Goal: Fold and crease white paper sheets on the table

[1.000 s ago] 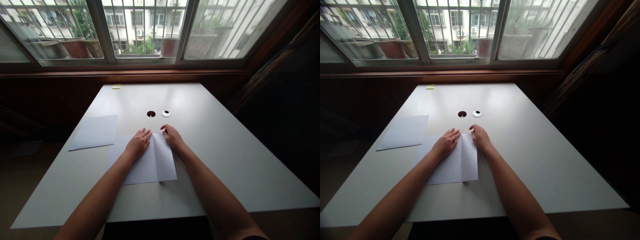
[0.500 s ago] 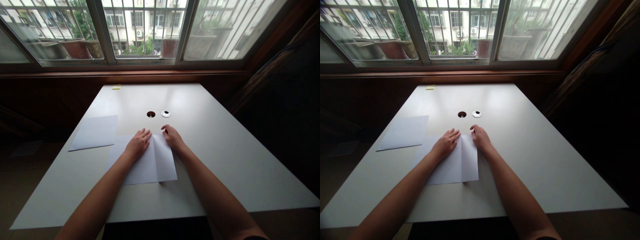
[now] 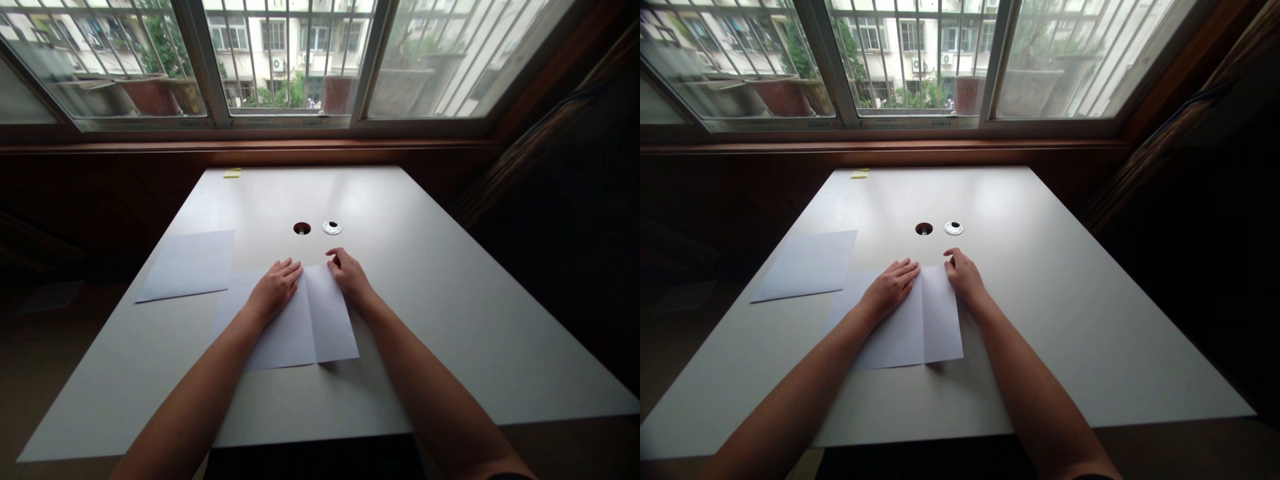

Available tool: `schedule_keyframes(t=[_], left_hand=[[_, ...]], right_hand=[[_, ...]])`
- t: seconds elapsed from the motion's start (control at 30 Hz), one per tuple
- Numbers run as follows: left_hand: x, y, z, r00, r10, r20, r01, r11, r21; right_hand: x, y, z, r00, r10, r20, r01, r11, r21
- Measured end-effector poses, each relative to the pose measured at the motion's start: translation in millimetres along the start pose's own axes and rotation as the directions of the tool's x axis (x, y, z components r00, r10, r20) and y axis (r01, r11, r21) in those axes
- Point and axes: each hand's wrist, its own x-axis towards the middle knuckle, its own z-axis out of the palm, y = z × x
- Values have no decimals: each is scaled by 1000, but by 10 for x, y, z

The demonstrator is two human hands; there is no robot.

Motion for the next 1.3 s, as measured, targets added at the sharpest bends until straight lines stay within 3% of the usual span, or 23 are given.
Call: schedule_keyframes(t=[0.5, 0.67, 0.77, 0.87, 0.97, 1.07, 1.3], left_hand=[[-10, -22, 32, 1000, -3, -13, 3, 1000, -8], [-2, -48, 51, 998, 44, -51, -43, 999, 15], [13, -24, -5, 993, 70, -90, -67, 997, 37], [25, 74, -117, 997, 70, -43, -67, 994, 85], [28, 214, -175, 999, 32, 31, -37, 986, 160], [32, 331, -113, 998, -18, 52, 5, 973, 231], [49, 403, 83, 987, -158, -31, 161, 975, 155]], right_hand=[[-33, 19, -16, 1000, -9, 24, 8, 1000, 8], [-33, 30, -26, 1000, 16, 17, -17, 999, 52], [-28, 26, -29, 1000, 7, 10, -7, 998, 55], [-22, 16, -21, 1000, 8, -5, -8, 1000, 29], [-23, 9, -9, 999, 8, -33, -8, 1000, 12], [-27, 5, -3, 998, -2, -68, 2, 1000, 7], [-25, -5, -17, 995, 1, -104, -8, 998, -63]])
